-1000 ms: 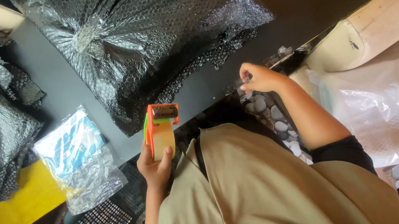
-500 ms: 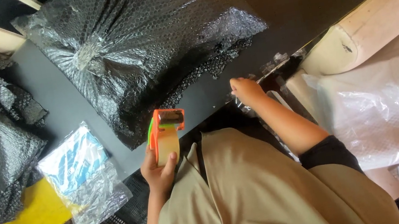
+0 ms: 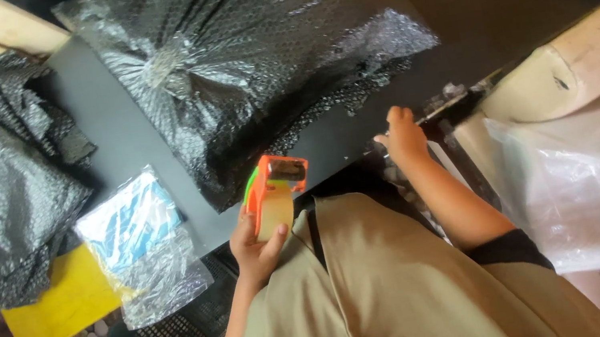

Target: Wrapping a blue bag in black bubble wrap and securing it with adhesive tape using a dispenser.

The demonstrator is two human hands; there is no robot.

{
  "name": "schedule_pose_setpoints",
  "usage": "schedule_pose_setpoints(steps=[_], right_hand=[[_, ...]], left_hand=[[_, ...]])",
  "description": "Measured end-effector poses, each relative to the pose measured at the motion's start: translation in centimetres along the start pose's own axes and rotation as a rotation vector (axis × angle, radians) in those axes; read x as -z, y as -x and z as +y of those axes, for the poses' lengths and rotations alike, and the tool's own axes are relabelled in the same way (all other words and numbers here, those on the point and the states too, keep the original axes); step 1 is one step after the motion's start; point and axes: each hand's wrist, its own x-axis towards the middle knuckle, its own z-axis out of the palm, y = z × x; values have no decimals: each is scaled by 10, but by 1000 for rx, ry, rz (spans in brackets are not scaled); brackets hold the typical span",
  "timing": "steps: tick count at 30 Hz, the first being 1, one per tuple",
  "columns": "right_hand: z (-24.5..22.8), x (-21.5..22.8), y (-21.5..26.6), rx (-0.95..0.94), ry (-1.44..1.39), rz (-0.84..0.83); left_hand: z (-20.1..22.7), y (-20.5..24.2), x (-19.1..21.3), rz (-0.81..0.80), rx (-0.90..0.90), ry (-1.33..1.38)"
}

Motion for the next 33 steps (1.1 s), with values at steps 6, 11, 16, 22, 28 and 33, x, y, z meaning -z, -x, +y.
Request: schedule_pose_setpoints(steps=[6, 11, 16, 22, 28, 33], right_hand=[[8, 11, 14, 21, -20, 63], [-18, 53, 35, 84, 5, 122], [-158, 137, 90, 854, -451, 425], [-247, 118, 109, 1201, -469, 559], [-259, 79, 113, 1225, -493, 618], [-260, 51, 107, 1279, -280, 728]], left_hand=[[20, -16, 2, -1, -55, -33], [32, -17, 13, -44, -18, -182], [-25, 11, 27, -6, -27, -224], [5, -8, 32, 8, -106, -328], [1, -3, 40, 59, -104, -444], [11, -4, 43, 87, -30, -521]])
